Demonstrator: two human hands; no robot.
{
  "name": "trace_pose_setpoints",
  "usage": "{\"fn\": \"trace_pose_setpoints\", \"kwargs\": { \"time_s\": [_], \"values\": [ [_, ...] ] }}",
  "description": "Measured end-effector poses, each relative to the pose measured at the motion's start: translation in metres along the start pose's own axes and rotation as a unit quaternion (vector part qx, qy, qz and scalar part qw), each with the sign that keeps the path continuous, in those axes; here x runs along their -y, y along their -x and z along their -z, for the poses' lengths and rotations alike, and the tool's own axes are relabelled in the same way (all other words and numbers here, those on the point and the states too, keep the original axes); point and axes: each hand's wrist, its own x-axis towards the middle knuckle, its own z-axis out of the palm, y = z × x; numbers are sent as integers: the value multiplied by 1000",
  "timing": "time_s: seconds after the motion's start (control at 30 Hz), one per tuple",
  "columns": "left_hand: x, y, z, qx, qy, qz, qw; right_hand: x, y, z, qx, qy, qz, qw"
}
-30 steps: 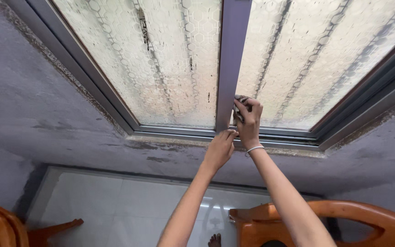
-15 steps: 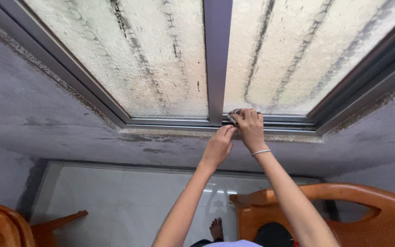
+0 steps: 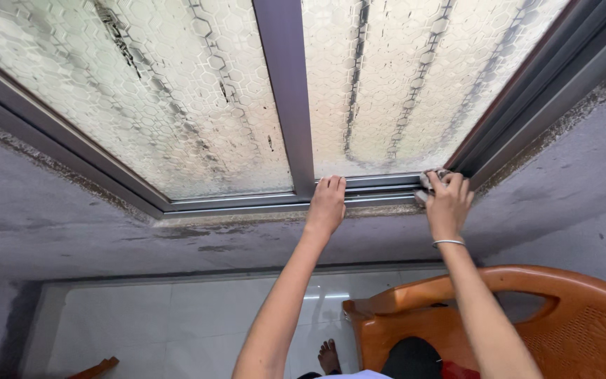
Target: The person wipes the textured glass and metal frame of a sliding window using a cloth. They clean the lower track, vertical edges, and upper sections of the window frame in a repetitive manner.
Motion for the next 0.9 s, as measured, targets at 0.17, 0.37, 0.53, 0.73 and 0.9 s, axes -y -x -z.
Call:
{"fn": "trace_pose_setpoints", "kwargs": {
  "time_s": [0.17,0.37,0.53,0.73,0.9],
  "values": [
    [-5,-4,2,17,-6,13,1000,84,11,-27,21,-29,57,998],
    [0,2,-9,3,-29,3,1000,138,9,-12,-7,-59,133,989],
    [0,4,-6,-2,-39,-1,999,50,-4,-11,63,-16,79,995],
    [-3,3,1,16,-30,5,999,4,1,-4,14,28,-39,999],
    [-1,-1,-4,14,-37,2,999,87,15,-19,24,-76,-48,996]
  ]
}}
